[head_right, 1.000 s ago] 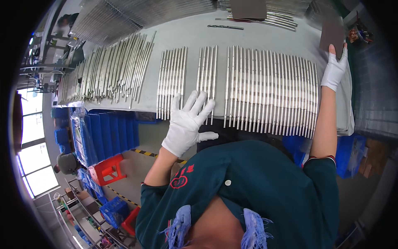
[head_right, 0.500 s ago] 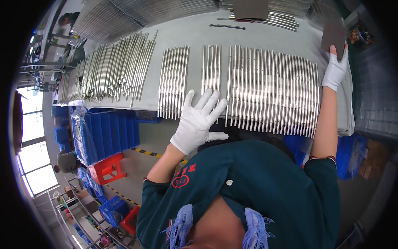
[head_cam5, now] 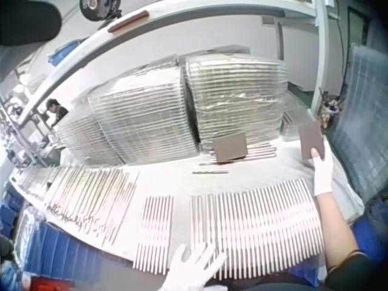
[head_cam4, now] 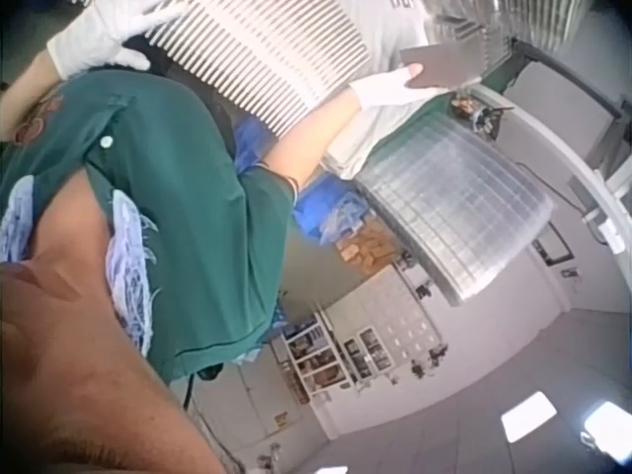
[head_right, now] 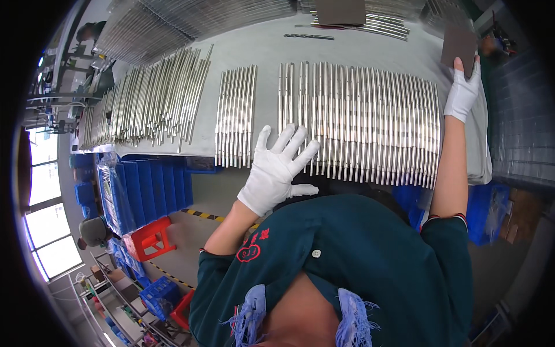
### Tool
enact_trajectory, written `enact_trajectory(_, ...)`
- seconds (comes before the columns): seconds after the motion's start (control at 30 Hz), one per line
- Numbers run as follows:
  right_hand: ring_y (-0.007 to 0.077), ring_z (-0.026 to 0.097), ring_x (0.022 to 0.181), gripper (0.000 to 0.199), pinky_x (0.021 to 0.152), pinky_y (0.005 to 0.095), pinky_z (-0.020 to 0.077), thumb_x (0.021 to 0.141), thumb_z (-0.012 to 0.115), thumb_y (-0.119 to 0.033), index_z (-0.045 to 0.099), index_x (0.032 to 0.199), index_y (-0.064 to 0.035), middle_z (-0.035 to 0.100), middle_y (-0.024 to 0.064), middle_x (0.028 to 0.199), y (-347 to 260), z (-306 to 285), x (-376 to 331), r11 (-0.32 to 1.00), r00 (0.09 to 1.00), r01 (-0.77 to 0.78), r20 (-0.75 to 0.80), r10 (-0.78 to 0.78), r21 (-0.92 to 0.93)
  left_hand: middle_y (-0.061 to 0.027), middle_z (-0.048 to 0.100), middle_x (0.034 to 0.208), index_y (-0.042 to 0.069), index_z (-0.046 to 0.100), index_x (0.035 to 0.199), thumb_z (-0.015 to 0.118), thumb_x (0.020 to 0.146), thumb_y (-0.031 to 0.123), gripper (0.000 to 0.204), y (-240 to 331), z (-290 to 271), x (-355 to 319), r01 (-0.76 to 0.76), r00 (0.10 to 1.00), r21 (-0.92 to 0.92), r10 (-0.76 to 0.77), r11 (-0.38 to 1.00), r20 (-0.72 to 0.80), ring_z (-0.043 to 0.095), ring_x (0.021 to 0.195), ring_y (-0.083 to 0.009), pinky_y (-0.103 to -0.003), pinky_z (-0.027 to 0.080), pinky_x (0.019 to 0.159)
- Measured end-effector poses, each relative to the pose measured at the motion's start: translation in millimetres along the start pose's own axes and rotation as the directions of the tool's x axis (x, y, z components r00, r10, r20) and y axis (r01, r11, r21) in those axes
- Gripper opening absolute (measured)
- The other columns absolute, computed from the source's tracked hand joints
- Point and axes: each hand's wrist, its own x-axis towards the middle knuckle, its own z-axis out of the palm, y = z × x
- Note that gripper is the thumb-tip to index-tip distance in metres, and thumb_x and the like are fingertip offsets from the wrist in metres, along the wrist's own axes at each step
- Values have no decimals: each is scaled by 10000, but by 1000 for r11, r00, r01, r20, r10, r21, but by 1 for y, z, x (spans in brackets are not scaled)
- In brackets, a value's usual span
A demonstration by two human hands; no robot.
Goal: Organizing and aligning metal rods on a workbench using a rectangular alignment block.
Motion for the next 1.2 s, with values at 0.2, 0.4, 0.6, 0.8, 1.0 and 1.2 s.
enact_trajectory(0.2,208,525,1244,693,1059,297,386,934,703,-289,403,1462,45,522,151,1409,0,-1,0,999,1000,19,1,-19,-34,-171,481,1406,126,488,1401,793,656,552,911,-3,-5,-4,65,997,16,-66,998,29,419,1356,-337,-629,273,1091)
enact_trajectory(0.4,205,527,1246,700,1061,295,382,933,702,-292,398,1467,43,523,152,1411,-5,0,-1,996,1000,30,4,-29,-80,-181,455,1408,106,485,1387,796,644,553,921,2,-1,3,5,1000,-45,-5,999,10,428,1343,-348,-637,285,1070)
enact_trajectory(0.6,210,516,1258,697,1067,295,375,936,696,-302,400,1467,39,509,151,1425,-7,1,-3,998,1000,3,3,-3,-59,-196,462,1421,104,474,1405,794,658,546,925,2,3,5,-78,997,-112,77,991,-15,428,1354,-354,-636,275,1085)
enact_trajectory(0.8,210,498,1276,691,1074,295,367,942,687,-310,401,1468,34,493,150,1439,-9,1,-3,997,1000,11,15,-10,-80,-204,494,1401,101,480,1394,789,659,554,917,-6,-1,-4,3,1000,-14,-3,1000,-16,456,1331,-365,-635,280,1082)
enact_trajectory(1.0,208,501,1273,690,1073,295,368,943,688,-306,399,1471,32,495,147,1438,-8,2,-2,999,1000,-5,15,6,-52,-192,508,1393,97,493,1392,786,650,567,925,-12,-4,-12,36,999,38,-35,999,-17,457,1332,-368,-630,278,1076)
enact_trajectory(1.2,205,521,1249,673,1066,299,394,940,697,-249,394,1477,22,495,134,1439,-11,1,-5,999,999,50,2,-50,-18,-176,519,1391,78,512,1385,733,670,634,932,-24,-20,-25,118,990,85,-111,989,-81,462,1327,-386,-629,265,1077)
